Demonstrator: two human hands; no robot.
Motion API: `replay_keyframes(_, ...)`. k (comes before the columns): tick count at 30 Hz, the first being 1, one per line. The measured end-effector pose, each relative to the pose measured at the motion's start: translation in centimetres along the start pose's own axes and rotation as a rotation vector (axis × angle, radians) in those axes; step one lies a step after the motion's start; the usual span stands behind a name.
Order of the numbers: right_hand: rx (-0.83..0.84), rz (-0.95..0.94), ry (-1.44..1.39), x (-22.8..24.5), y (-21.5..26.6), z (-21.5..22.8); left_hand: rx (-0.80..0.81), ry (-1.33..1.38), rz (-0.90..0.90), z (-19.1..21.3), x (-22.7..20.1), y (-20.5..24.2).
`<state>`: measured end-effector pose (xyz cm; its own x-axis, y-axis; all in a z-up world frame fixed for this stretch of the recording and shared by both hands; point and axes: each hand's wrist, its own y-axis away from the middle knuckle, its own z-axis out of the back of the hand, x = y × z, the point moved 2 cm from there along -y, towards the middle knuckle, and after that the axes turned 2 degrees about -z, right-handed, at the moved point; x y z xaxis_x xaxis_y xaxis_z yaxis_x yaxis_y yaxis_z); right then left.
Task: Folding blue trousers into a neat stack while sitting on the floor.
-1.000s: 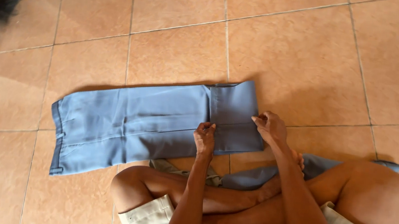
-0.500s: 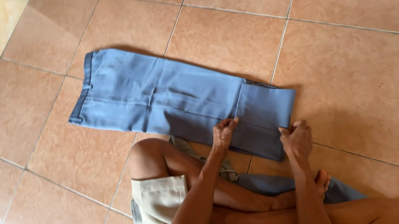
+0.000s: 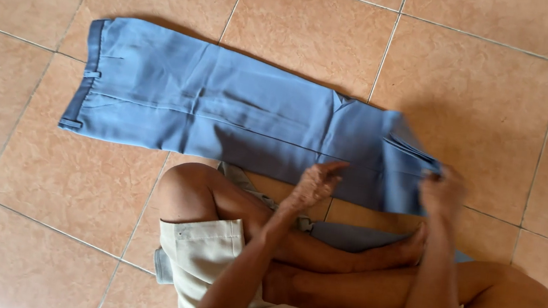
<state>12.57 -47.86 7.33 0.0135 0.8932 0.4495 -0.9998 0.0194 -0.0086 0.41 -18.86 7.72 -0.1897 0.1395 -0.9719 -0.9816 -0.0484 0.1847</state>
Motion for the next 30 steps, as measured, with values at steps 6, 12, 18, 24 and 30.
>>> replay_keyframes(6, 0.004, -0.464, 0.152, -3.6, -1.2, 4.0, -0.36, -0.721, -0.318, 6.4, 4.0, -0.7)
replay_keyframes(12, 0.089, 0.1, 0.2, 5.5, -5.8, -4.0, -0.338, -0.835, -0.146, 5.3, 6.0, -0.4)
replay_keyframes(18, 0.316, 0.411, 0.269, 16.7, -10.8, -11.1, -0.447, -0.79, -0.197, 4.8, 4.0, -0.2)
replay_keyframes(24, 0.386, 0.239, 0.186, 17.3, -15.0, -15.2, -0.582, -0.811, -0.212, 4.9, 3.9, -0.5)
replay_keyframes(30, 0.296, 0.217, 0.277, 16.1, -15.7, -17.3, -0.61, -0.833, -0.119, 4.3, 5.3, -0.7)
